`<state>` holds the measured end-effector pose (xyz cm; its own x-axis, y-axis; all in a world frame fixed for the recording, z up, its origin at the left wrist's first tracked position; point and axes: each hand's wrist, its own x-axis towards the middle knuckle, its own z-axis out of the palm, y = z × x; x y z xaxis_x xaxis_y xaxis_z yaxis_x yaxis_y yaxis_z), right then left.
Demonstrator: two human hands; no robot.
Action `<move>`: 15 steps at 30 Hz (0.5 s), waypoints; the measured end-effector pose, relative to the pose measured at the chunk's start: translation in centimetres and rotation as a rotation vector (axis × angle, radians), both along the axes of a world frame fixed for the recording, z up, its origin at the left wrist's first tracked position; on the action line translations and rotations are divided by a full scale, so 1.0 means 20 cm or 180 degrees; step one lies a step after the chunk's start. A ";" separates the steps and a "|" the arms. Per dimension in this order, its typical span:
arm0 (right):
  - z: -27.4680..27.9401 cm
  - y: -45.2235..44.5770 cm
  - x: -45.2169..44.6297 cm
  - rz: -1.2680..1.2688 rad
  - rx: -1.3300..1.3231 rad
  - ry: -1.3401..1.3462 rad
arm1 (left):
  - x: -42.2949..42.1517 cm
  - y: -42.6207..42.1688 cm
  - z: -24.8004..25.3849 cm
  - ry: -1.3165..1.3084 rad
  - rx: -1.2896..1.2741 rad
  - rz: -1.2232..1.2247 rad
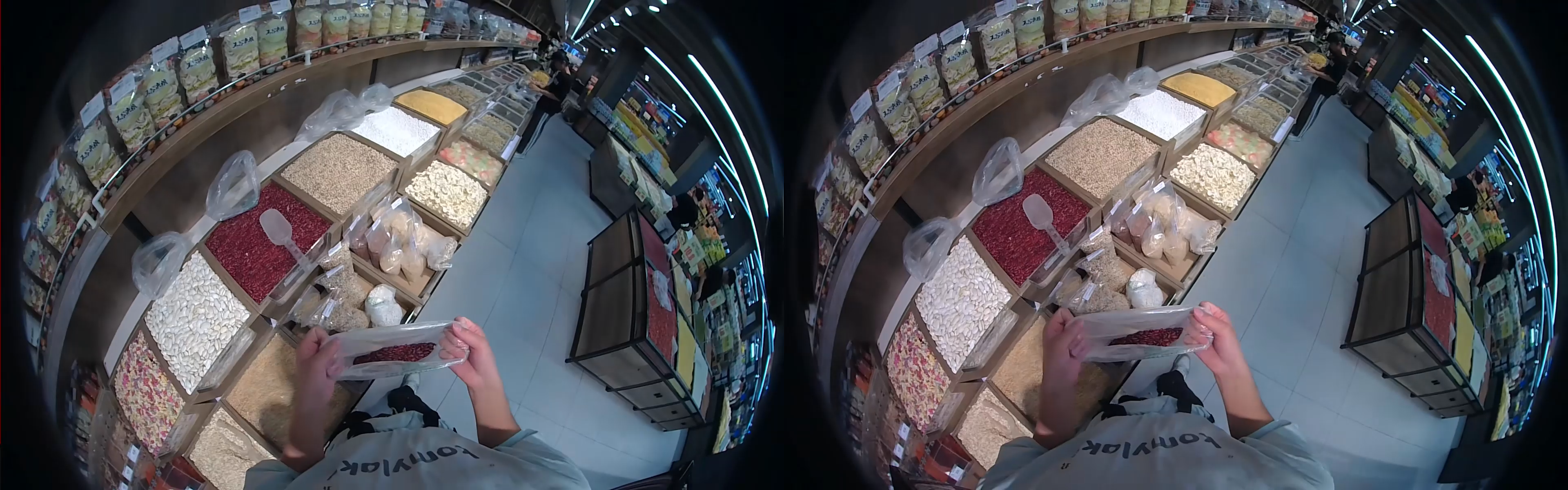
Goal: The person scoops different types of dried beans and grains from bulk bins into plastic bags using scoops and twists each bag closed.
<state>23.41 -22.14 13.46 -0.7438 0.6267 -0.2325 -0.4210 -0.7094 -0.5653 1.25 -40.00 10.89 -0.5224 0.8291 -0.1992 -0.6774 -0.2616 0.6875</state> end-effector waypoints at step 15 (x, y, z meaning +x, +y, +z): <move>0.12 0.15 0.31 -0.0341 0.0342 0.0537 | 0.18 0.17 0.28 0.0650 0.0589 -0.0845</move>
